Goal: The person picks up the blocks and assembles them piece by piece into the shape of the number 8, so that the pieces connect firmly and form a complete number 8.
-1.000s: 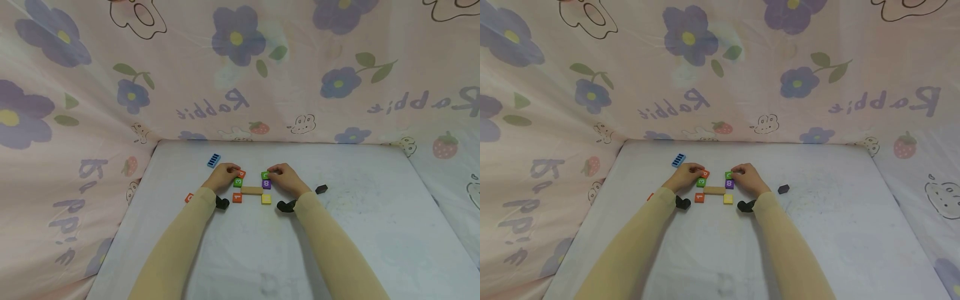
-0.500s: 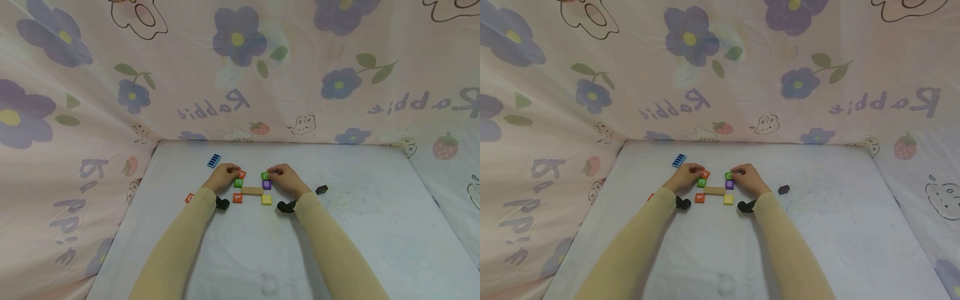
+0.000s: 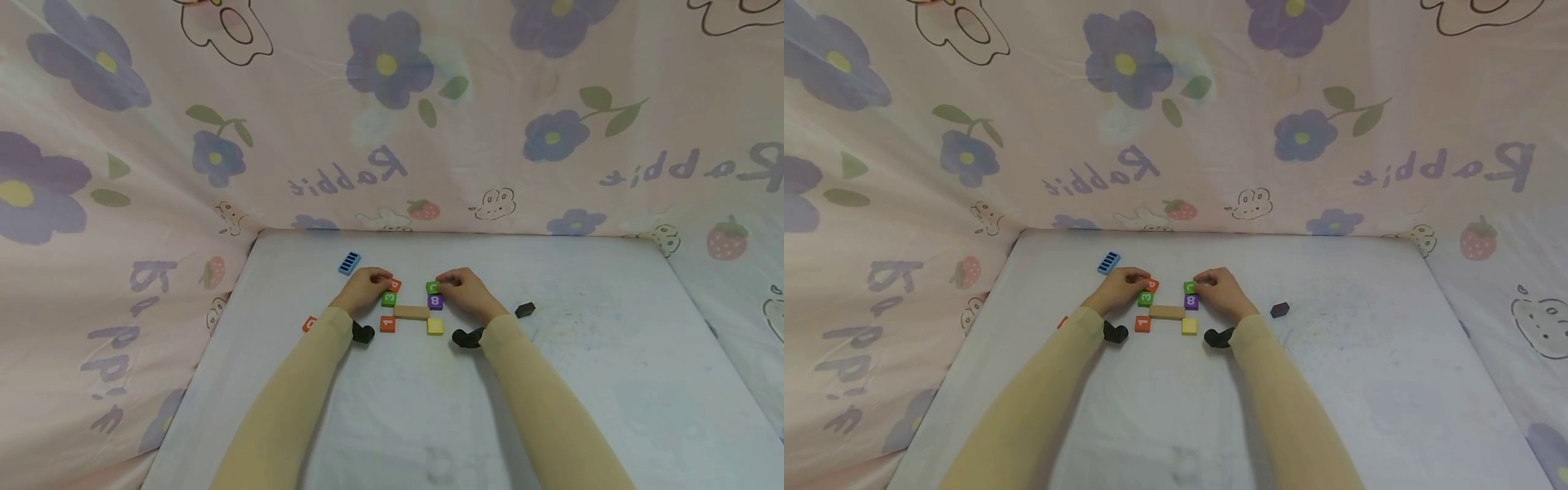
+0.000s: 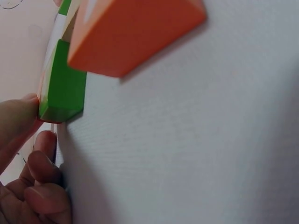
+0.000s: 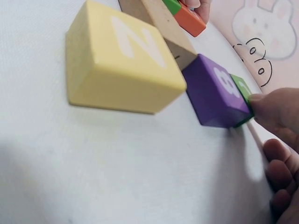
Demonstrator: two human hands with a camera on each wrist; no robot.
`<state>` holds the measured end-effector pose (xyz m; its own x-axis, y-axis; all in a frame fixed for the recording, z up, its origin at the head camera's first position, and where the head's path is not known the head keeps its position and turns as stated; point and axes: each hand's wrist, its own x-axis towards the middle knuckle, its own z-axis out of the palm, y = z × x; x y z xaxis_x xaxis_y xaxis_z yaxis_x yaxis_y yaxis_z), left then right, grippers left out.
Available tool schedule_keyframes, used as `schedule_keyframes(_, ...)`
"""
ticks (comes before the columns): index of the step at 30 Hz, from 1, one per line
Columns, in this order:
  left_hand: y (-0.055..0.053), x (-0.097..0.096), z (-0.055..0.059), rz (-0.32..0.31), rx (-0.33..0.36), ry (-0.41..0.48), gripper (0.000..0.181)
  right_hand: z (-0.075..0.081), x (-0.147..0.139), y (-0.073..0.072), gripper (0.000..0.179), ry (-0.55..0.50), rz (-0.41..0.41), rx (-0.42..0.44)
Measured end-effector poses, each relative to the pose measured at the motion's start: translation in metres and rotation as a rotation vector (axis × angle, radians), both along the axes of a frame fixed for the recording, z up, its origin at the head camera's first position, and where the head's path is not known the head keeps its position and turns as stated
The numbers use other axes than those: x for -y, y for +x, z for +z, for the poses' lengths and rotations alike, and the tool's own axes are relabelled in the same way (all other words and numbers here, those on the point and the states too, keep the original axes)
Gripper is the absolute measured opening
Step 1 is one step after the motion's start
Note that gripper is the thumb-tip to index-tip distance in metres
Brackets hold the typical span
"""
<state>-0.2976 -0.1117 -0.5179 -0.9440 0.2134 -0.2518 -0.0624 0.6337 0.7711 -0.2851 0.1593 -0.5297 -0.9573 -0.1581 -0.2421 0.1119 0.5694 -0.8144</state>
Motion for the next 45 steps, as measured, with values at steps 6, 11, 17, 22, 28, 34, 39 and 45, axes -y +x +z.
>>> schedule_keyframes(6, 0.0, 0.002, 0.001, 0.007, 0.001, 0.007, 0.025, 0.001, 0.001, 0.0, 0.026, 0.005, 0.007, -0.002)
schedule_keyframes(11, 0.0, 0.002, 0.0, 0.019, -0.003, 0.014, 0.026, 0.003, 0.001, 0.001, 0.028, -0.003, 0.016, 0.0)
schedule_keyframes(17, -0.002, 0.013, 0.006, 0.055, -0.048, 0.047, 0.036, 0.002, -0.002, 0.002, 0.028, -0.006, 0.013, -0.003)
schedule_keyframes(22, -0.005, 0.039, 0.016, 0.201, -0.165, 0.11, 0.035, 0.002, -0.004, 0.002, 0.029, -0.018, 0.011, 0.005)
schedule_keyframes(28, -0.002, 0.063, 0.019, 0.347, -0.119, 0.128, 0.037, 0.003, -0.003, 0.001, 0.029, -0.027, 0.023, 0.014)
schedule_keyframes(34, -0.002, 0.065, 0.017, 0.383, -0.061, 0.126, 0.043, 0.003, -0.002, 0.002, 0.029, -0.023, 0.018, 0.012)
schedule_keyframes(39, -0.004, 0.063, 0.015, 0.386, -0.036, 0.082, 0.045, 0.003, -0.001, 0.002, 0.028, -0.015, 0.015, 0.011)
schedule_keyframes(45, -0.006, 0.062, 0.013, 0.377, -0.017, 0.045, 0.043, 0.002, -0.002, 0.001, 0.028, -0.019, 0.012, 0.01)
